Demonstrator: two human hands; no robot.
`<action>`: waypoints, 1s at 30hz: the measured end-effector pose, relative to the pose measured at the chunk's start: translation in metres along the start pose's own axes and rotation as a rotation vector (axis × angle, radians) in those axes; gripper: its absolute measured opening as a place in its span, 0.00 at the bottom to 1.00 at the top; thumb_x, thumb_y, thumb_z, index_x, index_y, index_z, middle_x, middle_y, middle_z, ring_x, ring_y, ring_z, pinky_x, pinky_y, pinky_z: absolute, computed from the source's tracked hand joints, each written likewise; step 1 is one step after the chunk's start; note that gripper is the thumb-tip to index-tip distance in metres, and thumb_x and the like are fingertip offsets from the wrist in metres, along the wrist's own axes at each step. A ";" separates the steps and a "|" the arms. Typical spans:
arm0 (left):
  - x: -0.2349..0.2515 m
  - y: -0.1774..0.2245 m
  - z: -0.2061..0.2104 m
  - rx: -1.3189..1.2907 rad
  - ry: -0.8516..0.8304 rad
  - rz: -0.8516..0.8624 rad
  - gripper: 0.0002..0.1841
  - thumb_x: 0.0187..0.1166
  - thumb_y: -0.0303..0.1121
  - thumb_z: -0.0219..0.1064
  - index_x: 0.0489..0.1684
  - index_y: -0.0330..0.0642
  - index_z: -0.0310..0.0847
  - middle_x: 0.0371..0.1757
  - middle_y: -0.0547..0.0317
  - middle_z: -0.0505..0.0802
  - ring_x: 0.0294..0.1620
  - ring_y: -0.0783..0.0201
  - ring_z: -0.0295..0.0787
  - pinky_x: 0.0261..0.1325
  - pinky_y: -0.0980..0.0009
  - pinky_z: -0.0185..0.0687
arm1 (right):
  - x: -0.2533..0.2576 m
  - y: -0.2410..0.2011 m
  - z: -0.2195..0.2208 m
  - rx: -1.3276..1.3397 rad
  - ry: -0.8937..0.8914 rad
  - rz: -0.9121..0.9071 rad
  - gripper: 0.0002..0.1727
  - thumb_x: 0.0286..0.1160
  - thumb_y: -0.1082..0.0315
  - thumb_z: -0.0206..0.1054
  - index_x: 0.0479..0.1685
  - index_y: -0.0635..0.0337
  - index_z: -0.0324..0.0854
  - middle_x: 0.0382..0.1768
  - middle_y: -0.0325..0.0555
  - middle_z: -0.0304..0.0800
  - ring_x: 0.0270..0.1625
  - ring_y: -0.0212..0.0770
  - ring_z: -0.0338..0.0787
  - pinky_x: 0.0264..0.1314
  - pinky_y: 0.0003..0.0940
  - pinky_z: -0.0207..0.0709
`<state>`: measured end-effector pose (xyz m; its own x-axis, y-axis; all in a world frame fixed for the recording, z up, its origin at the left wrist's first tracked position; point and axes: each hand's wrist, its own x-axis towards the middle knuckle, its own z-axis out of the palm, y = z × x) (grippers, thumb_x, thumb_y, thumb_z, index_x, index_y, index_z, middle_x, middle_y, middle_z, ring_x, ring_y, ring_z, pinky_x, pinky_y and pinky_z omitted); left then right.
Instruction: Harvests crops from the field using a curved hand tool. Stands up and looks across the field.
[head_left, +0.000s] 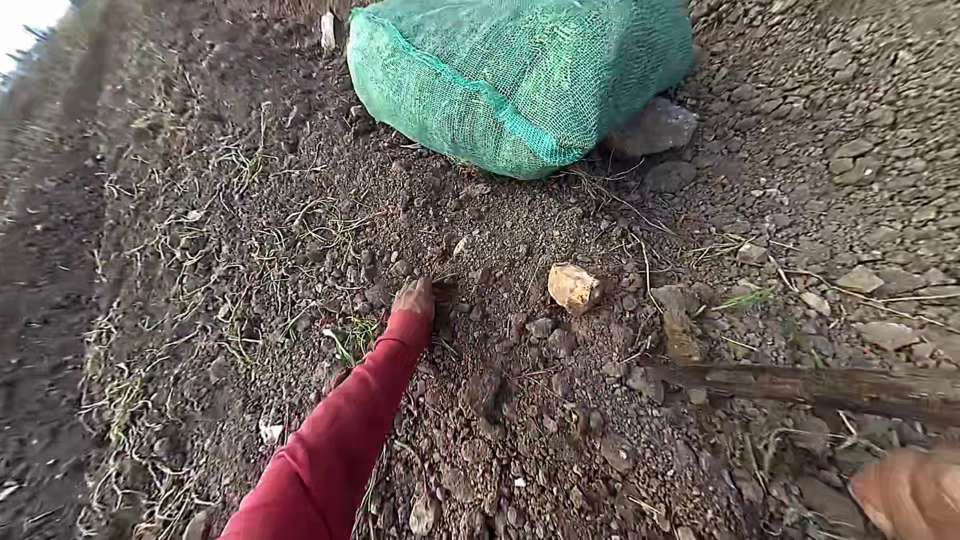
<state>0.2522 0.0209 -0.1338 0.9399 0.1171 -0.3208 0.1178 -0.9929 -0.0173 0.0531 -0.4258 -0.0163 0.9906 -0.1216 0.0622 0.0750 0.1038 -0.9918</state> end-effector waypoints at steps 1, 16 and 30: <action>-0.012 0.012 -0.004 -0.176 0.051 0.030 0.20 0.94 0.35 0.49 0.70 0.32 0.79 0.64 0.34 0.90 0.69 0.39 0.88 0.75 0.40 0.79 | 0.001 0.009 0.012 -0.026 0.016 0.077 0.20 0.76 0.65 0.64 0.67 0.50 0.74 0.21 0.24 0.79 0.20 0.27 0.79 0.26 0.32 0.80; -0.104 0.192 -0.053 -0.937 -0.368 0.499 0.08 0.84 0.32 0.68 0.45 0.37 0.92 0.32 0.60 0.97 0.25 0.71 0.88 0.35 0.69 0.86 | 0.004 0.076 0.032 -0.241 0.426 0.238 0.35 0.71 0.68 0.64 0.83 0.41 0.68 0.20 0.42 0.77 0.12 0.39 0.72 0.13 0.41 0.71; -0.175 0.159 0.026 -0.494 -0.056 0.515 0.21 0.84 0.33 0.67 0.76 0.47 0.83 0.58 0.48 0.95 0.51 0.51 0.97 0.59 0.47 0.92 | -0.037 0.006 0.037 -0.199 0.347 0.140 0.32 0.67 0.62 0.64 0.79 0.43 0.76 0.15 0.30 0.73 0.10 0.30 0.67 0.11 0.30 0.68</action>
<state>0.0984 -0.1585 -0.1051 0.8990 -0.3781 -0.2213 -0.1924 -0.7945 0.5759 0.0214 -0.3843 -0.0203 0.8899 -0.4488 -0.0819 -0.1142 -0.0454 -0.9924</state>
